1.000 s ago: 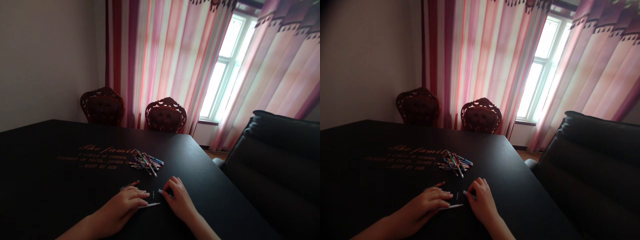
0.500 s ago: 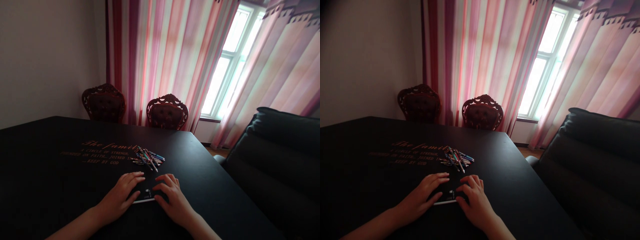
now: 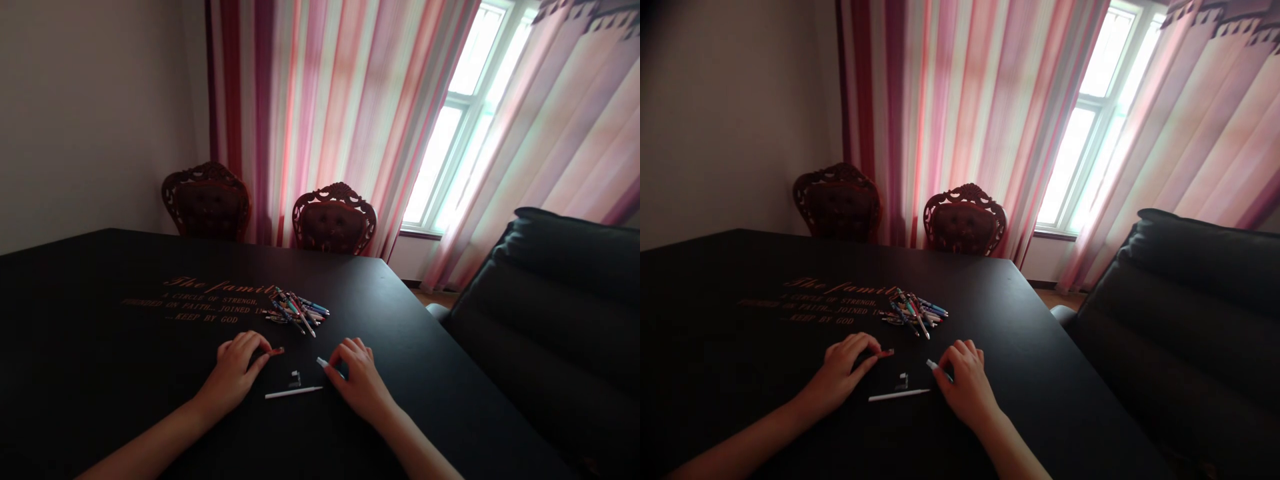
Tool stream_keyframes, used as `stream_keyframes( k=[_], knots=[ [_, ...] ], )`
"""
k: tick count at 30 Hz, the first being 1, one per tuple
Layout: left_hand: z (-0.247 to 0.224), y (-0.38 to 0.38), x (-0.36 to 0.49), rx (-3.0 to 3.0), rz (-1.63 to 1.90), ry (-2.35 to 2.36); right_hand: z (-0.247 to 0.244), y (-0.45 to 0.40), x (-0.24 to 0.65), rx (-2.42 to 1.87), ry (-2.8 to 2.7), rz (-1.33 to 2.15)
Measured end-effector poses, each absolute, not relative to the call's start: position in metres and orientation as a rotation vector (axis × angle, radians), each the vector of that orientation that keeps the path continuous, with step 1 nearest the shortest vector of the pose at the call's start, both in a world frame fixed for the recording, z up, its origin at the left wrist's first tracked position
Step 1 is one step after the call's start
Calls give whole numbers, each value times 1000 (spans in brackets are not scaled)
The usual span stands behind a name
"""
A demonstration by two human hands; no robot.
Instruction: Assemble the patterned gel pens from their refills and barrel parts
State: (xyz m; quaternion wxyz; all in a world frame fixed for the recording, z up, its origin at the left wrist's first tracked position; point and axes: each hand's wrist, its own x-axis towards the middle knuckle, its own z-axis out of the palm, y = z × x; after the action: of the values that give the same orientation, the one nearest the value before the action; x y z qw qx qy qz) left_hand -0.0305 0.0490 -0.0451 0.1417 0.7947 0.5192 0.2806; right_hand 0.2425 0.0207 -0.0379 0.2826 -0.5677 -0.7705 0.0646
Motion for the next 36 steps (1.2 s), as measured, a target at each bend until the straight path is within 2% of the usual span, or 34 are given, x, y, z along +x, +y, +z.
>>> stream_keyframes(
  k=[22, 36],
  knots=[
    [-40, 45, -28, 2267, 839, 1307, -30, 11, 225, -1217, -2096, 144],
    [-40, 45, -28, 2274, 805, 1300, -32, 13, 224, -1280, -2077, 118]
  ],
)
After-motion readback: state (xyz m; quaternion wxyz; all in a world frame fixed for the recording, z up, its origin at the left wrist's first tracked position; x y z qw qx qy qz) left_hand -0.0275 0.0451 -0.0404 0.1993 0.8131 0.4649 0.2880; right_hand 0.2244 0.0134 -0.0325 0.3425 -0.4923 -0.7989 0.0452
